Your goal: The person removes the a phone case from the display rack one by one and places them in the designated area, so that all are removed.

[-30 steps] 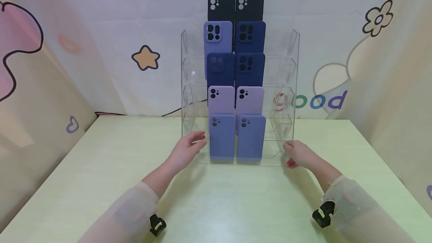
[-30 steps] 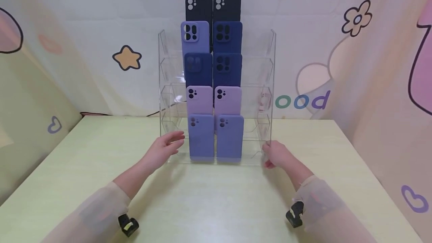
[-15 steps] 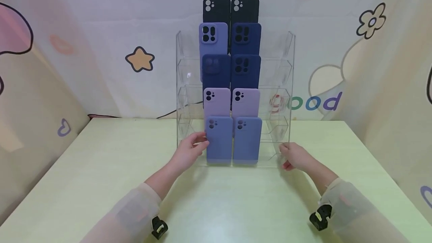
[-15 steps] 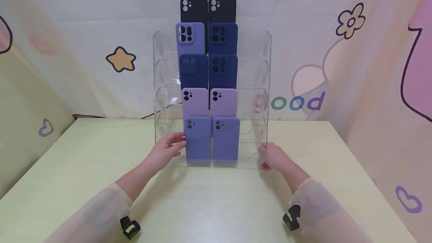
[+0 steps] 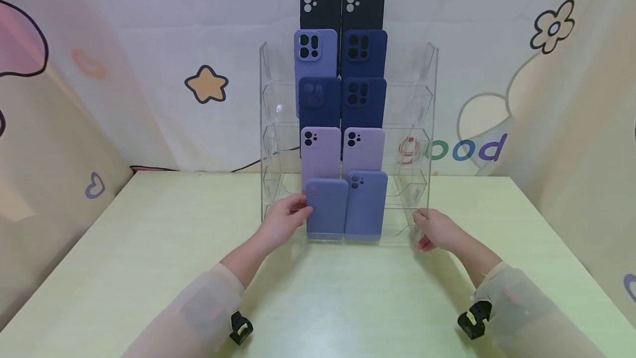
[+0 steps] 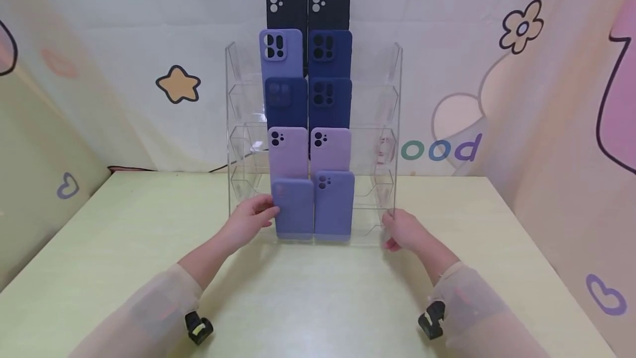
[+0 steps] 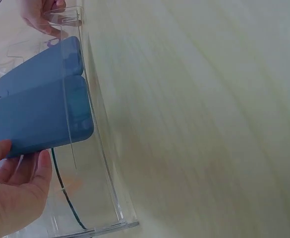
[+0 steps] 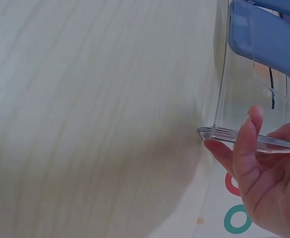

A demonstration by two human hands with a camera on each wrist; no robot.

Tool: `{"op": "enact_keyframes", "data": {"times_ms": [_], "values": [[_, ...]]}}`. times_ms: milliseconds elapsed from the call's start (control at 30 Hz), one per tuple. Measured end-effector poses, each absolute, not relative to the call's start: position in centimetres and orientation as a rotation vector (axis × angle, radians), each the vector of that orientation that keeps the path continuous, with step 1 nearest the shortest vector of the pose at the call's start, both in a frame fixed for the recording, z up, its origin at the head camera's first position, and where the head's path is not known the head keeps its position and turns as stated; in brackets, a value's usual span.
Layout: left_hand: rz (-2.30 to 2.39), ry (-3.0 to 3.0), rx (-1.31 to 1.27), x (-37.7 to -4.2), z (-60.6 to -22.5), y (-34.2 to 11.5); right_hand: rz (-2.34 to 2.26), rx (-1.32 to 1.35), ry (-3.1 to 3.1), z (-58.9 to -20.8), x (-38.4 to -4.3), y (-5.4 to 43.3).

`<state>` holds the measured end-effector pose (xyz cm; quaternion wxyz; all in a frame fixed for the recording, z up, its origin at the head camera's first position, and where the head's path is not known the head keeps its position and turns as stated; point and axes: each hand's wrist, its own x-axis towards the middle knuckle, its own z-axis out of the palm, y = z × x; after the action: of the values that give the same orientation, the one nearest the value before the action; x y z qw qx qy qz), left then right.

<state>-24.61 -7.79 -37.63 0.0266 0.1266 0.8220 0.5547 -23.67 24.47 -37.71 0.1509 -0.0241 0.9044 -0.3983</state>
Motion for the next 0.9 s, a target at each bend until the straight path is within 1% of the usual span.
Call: {"op": "enact_keyframes", "data": {"times_ms": [233,500,667,900], "values": [[1.730,2.533,0.447,-24.2,-37.1,-8.0,-1.164,-0.050,2.577,-37.7,-23.7,24.4],[1.915,2.417,0.462,-23.7,-36.4,-8.3,-1.100,-0.080,2.621,-37.7,-23.5,24.5],[2.007,2.349,0.442,-23.4,-36.3,-8.5,-1.051,-0.110,2.660,-37.7,-23.5,24.5],[2.013,2.311,0.370,-22.8,-35.8,-9.2,-0.933,-0.126,2.693,-36.9,-23.7,24.6]]}}
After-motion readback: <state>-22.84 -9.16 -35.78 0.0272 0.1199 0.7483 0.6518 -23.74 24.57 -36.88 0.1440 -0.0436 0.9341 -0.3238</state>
